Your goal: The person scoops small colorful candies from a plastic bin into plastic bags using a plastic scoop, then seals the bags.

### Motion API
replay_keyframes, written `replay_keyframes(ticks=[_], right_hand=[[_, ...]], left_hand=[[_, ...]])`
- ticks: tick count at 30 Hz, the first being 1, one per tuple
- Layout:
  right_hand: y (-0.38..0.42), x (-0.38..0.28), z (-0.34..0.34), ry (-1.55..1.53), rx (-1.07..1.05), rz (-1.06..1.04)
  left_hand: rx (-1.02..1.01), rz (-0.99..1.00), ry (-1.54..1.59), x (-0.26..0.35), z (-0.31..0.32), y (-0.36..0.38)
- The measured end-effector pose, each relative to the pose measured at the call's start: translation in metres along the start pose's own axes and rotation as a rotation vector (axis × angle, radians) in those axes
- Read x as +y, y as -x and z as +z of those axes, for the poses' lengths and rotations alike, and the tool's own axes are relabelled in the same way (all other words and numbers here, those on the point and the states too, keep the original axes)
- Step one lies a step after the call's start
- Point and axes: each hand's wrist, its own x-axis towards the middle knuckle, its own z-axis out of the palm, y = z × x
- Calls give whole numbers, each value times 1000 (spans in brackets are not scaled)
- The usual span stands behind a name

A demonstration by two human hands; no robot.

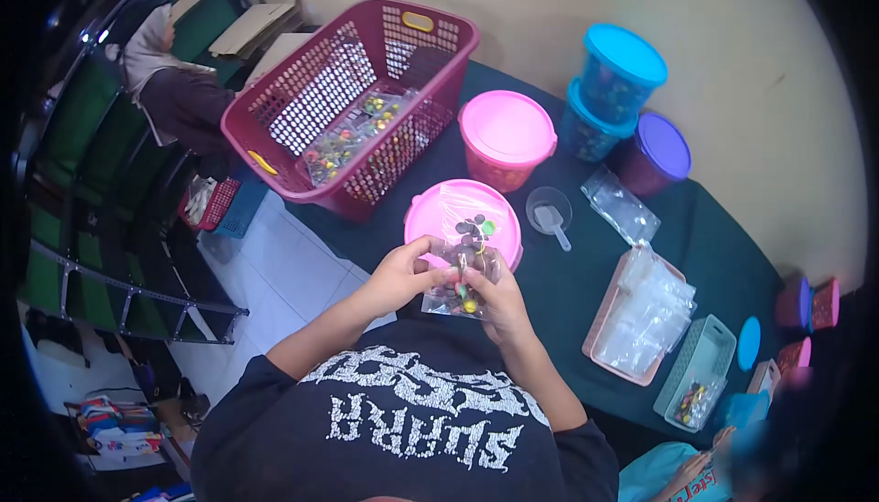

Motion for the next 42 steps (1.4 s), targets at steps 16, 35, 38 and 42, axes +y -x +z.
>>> replay_keyframes(ticks=[16, 35, 38, 42], right_hand=[[-113, -22, 153, 76, -86, -203], [-246, 40, 227, 280, 61, -211], [-246, 39, 218, 424, 281, -242], [-222, 35, 214, 235, 302, -347]], left_hand=[[-46, 70, 67, 93, -175, -14], [-34, 51, 148, 77, -348, -51], [83, 143, 77, 69, -352, -60], [54, 184, 99, 68, -352, -63]])
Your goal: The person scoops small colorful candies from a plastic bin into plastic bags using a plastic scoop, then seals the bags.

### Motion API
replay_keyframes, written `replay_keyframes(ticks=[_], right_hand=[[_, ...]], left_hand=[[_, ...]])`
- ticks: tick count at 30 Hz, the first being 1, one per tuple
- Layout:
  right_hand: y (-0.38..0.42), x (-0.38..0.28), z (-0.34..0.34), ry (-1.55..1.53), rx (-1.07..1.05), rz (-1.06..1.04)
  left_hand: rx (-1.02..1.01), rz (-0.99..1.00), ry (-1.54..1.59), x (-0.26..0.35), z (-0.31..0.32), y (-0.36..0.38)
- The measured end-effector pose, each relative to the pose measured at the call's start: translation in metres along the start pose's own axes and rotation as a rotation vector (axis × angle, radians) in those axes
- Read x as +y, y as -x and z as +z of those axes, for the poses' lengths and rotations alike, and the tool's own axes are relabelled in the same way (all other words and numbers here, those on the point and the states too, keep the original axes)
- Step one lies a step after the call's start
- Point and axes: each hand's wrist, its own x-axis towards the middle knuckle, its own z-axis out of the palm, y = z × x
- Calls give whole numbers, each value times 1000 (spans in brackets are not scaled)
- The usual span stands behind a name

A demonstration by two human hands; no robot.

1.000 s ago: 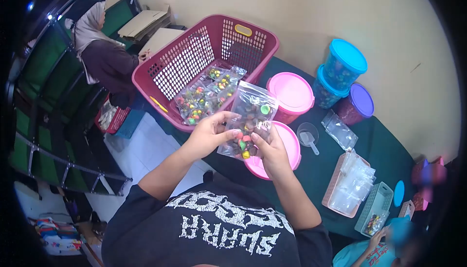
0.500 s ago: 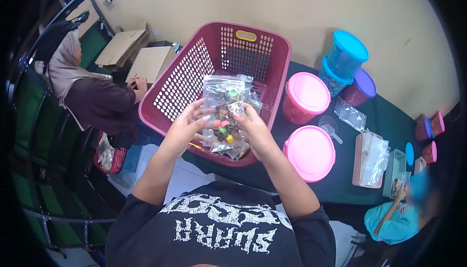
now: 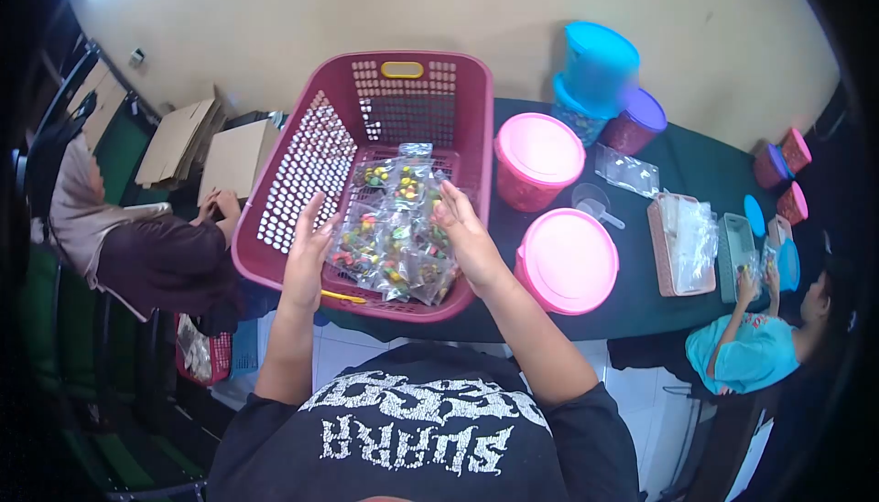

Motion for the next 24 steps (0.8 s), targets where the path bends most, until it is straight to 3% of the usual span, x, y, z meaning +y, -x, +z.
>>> replay_keyframes(ticks=[8, 13, 16, 24], right_hand=[[54, -18, -47, -8, -34, -74], [116, -18, -102, -63, 80, -150], [158, -16, -150, -119, 123, -76], [240, 7, -241, -224, 415, 20]], left_hand=[[-119, 227, -2, 4, 61, 25], [-261, 353, 89, -15, 129, 52], [-293, 347, 126, -33, 181, 66], [-477, -35, 225, -92, 298, 101]])
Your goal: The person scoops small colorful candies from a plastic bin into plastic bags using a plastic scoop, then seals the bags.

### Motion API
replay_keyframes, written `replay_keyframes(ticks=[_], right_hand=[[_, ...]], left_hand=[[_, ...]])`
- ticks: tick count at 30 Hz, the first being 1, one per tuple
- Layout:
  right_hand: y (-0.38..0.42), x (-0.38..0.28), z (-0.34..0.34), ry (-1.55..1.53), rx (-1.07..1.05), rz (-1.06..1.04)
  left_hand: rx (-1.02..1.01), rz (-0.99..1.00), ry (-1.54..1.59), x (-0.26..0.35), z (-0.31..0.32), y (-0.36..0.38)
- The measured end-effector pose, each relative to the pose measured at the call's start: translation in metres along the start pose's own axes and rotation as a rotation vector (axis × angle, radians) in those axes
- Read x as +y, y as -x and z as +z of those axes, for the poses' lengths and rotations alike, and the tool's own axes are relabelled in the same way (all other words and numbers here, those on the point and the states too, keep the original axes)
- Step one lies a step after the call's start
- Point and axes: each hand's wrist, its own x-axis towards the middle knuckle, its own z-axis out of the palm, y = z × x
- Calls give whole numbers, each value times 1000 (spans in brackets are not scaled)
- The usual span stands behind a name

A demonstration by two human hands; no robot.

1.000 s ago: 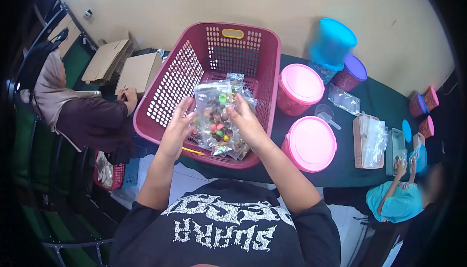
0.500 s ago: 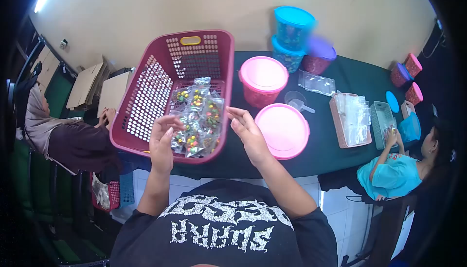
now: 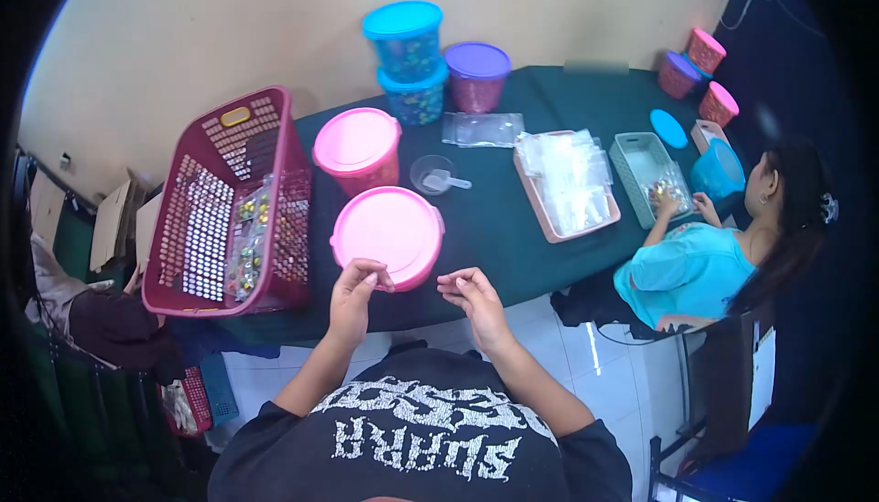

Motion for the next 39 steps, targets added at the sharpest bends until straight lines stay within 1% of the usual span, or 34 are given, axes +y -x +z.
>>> replay_keyframes(ticks=[3, 5, 8, 12, 16, 18, 20, 22, 26, 28, 32, 34, 35, 37, 38, 39], right_hand=[[9, 9, -32, -35, 77, 14], [15, 15, -51, -81, 139, 31], [22, 22, -81, -153, 239, 52], [27, 28, -116, -190, 354, -19], [27, 15, -137, -181, 470, -66], [24, 9, -148, -196, 497, -85], [23, 3, -157, -231, 525, -153], [21, -3, -169, -233, 534, -162], [8, -23, -207, -227, 542, -173], [-3, -37, -231, -190, 577, -200], [-30, -70, -281, -153, 544, -188], [-48, -86, -308, -149, 508, -165], [-56, -89, -324, -9, 508, -167], [-73, -102, -346, 321, 500, -215], [-76, -108, -353, 321, 496, -195], [-82, -116, -361, 570, 470, -169]], left_hand=[[-43, -68, -25, -22, 25, -5], [-98, -175, -18, -39, 34, -10], [-189, -228, -17, -58, 47, -23], [-265, -297, -11, -81, 62, -44], [-318, -373, -6, -103, 73, -59], [-344, -387, -64, -111, 79, -68], [-346, -419, -75, -113, 88, -74], [-364, -440, -72, -118, 95, -80], [-340, -426, -116, -135, 107, -96], [-290, -436, -97, -145, 117, -104], [-190, -453, -98, -167, 147, -120], [-160, -456, -146, -184, 167, -138], [-145, -461, -145, -194, 178, -144], [-97, -380, -212, -214, 200, -157], [-85, -396, -212, -221, 210, -160], [-50, -342, -424, -226, 220, -166]])
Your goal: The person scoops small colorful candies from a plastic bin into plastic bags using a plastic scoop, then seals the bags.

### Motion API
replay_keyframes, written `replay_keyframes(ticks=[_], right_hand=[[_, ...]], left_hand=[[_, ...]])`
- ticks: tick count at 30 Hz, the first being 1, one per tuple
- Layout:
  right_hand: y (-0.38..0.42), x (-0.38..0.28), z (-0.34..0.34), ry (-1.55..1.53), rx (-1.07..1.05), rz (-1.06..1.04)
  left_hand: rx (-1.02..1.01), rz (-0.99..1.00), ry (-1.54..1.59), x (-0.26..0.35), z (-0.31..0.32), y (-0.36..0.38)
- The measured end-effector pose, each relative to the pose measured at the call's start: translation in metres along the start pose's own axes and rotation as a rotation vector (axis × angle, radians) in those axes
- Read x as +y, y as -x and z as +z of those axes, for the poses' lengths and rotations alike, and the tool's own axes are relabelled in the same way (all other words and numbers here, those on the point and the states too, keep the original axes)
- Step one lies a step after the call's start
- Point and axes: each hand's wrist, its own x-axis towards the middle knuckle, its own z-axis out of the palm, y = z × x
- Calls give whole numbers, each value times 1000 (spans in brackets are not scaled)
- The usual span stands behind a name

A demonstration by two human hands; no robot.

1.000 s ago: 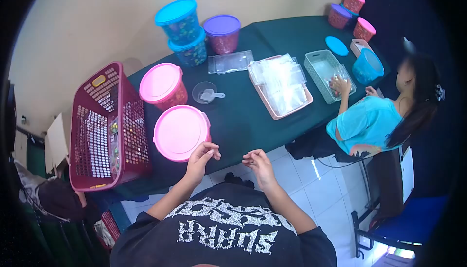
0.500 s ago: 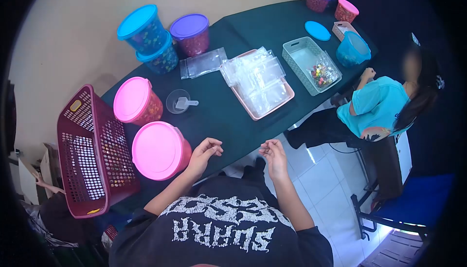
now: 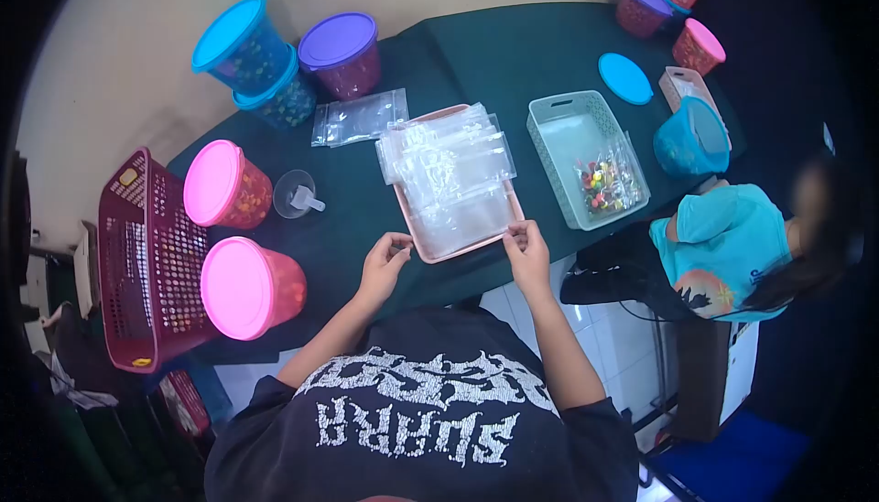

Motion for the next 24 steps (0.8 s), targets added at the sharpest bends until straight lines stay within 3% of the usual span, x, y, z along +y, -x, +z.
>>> replay_keyframes(ticks=[2, 6, 9, 16, 19, 24], right_hand=[[-19, 2, -12, 395, -96, -46], [-39, 7, -15, 683, -109, -287], [-49, 10, -10, 810, -115, -281], [-71, 19, 0, 948, -177, -165], [-76, 26, 0, 895, -187, -180], [-83, 35, -4, 765, -185, -62]], left_hand=[[110, 43, -264, -3, 15, -12], [148, -105, -474, -8, 34, -19], [131, -133, -619, -2, 39, -17], [140, -220, -619, -17, 48, -24], [196, -193, -695, -16, 52, -25], [224, -171, -532, -14, 53, -25]])
